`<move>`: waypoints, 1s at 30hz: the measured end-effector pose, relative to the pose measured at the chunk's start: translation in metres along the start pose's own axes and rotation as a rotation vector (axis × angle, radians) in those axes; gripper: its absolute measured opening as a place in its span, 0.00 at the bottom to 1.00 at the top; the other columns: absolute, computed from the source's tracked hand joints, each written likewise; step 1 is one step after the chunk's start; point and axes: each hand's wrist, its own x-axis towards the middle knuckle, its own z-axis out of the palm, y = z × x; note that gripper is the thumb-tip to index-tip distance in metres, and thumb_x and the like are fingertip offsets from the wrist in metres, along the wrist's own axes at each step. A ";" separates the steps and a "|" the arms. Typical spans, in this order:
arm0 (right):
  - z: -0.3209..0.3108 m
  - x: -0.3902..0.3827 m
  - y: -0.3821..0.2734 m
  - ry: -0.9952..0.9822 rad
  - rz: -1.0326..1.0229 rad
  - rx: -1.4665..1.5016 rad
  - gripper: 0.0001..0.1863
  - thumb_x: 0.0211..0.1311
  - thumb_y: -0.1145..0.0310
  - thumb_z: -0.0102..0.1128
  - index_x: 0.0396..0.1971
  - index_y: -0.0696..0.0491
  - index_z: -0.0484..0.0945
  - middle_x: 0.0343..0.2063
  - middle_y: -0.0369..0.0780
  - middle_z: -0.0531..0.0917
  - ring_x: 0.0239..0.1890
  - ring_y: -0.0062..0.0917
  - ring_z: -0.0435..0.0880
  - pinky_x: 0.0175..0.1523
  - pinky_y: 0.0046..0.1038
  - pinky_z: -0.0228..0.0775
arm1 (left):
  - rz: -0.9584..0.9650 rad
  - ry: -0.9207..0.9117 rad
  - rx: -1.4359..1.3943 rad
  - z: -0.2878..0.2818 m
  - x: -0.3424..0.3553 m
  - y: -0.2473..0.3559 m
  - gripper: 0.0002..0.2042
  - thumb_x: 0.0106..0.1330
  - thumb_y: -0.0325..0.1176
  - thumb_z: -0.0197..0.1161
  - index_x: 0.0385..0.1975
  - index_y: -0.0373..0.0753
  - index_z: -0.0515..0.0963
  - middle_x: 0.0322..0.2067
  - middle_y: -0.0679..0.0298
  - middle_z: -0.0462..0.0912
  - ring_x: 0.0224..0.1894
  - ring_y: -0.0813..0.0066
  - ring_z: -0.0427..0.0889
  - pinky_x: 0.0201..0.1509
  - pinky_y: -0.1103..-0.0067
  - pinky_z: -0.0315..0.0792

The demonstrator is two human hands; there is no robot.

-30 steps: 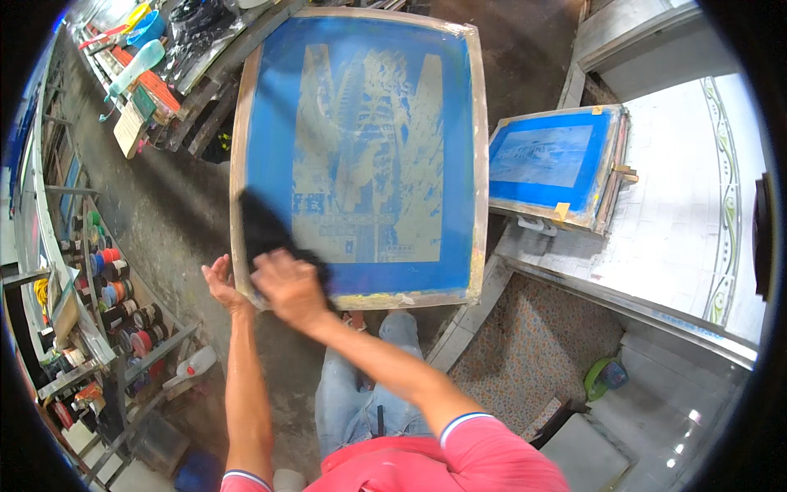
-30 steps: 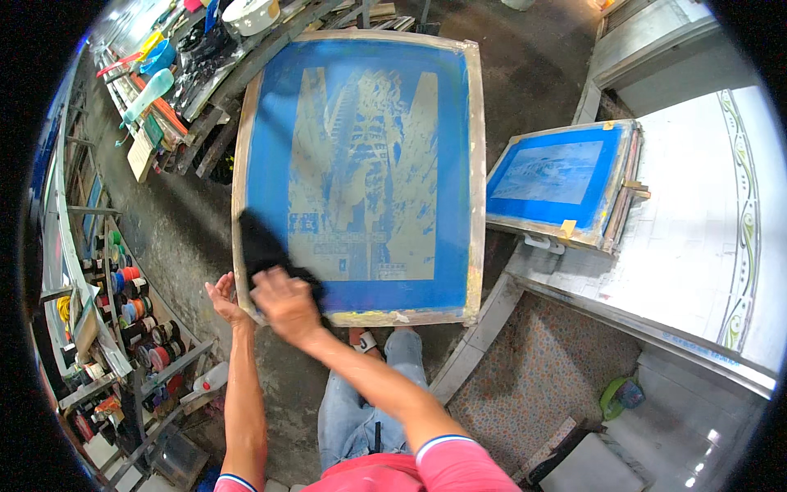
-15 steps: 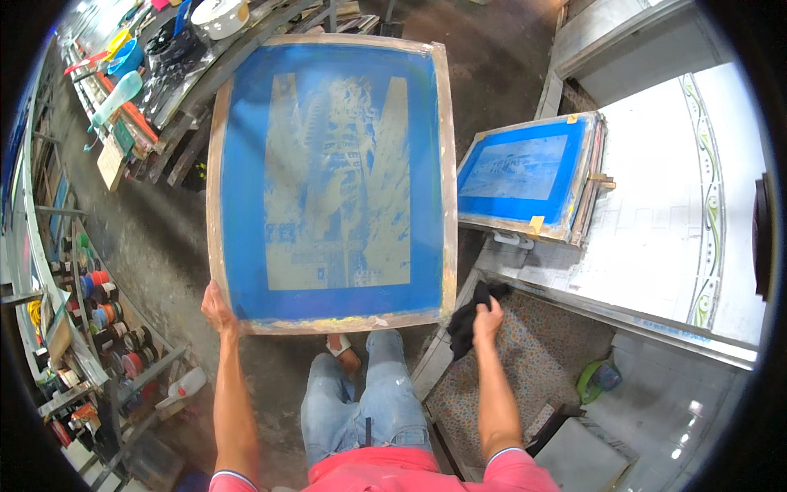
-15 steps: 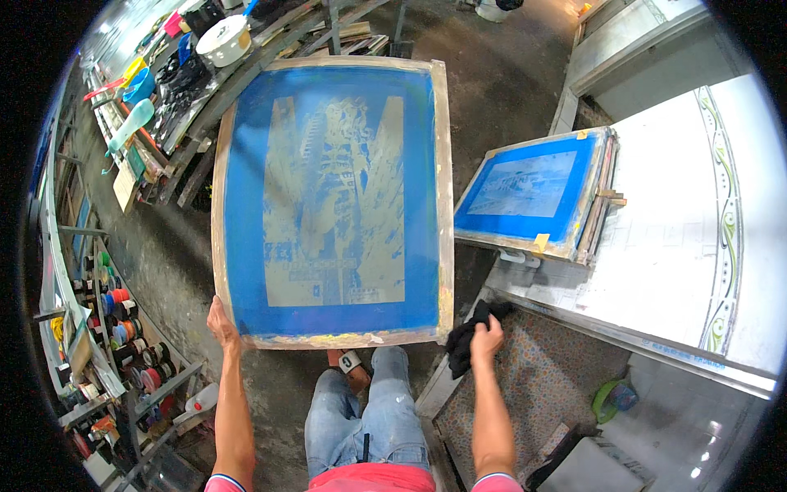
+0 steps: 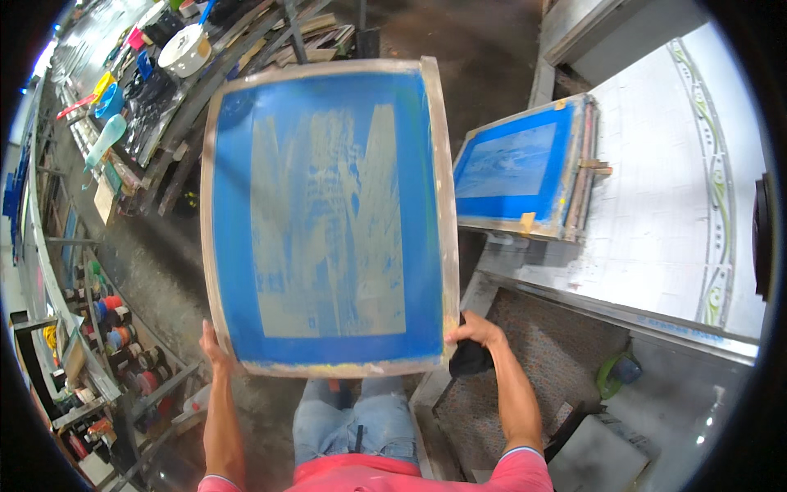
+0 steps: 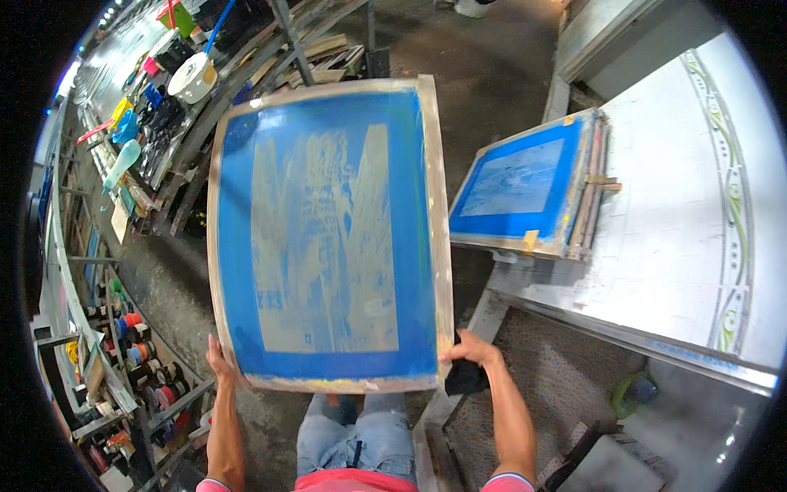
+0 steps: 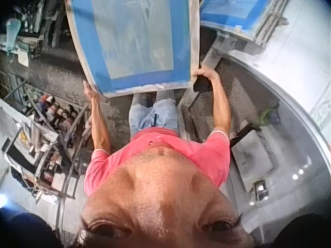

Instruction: The person mixes yellow ink in a small container using a red spatula, adding liquid from a bottle. They then wipe a blue screen printing frame with a yellow cloth and a black cloth. Finally, they pick up a black t-shirt and wipe the screen frame again.

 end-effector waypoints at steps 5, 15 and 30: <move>0.045 -0.132 0.010 0.207 -0.017 -0.117 0.38 0.40 0.61 0.81 0.53 0.64 0.78 0.47 0.44 0.85 0.50 0.30 0.83 0.61 0.31 0.70 | -0.015 -0.042 -0.159 -0.008 -0.038 -0.042 0.30 0.77 0.54 0.49 0.11 0.44 0.65 0.13 0.74 0.66 0.14 0.82 0.61 0.20 0.76 0.54; 0.117 -0.253 0.031 0.477 -0.271 0.088 0.25 0.49 0.76 0.77 0.50 0.57 0.81 0.43 0.40 0.86 0.46 0.26 0.83 0.54 0.30 0.75 | -0.240 -0.355 -0.408 0.062 -0.020 0.004 0.31 0.73 0.60 0.52 0.25 0.34 0.81 0.19 0.65 0.79 0.22 0.77 0.77 0.27 0.77 0.70; 0.132 -0.313 0.056 0.719 -0.572 -0.027 0.21 0.52 0.71 0.77 0.48 0.56 0.83 0.49 0.41 0.85 0.50 0.26 0.83 0.54 0.35 0.74 | 0.116 -0.766 -0.179 0.187 -0.026 0.120 0.25 0.74 0.55 0.57 0.29 0.36 0.79 0.24 0.70 0.74 0.29 0.80 0.71 0.37 0.77 0.66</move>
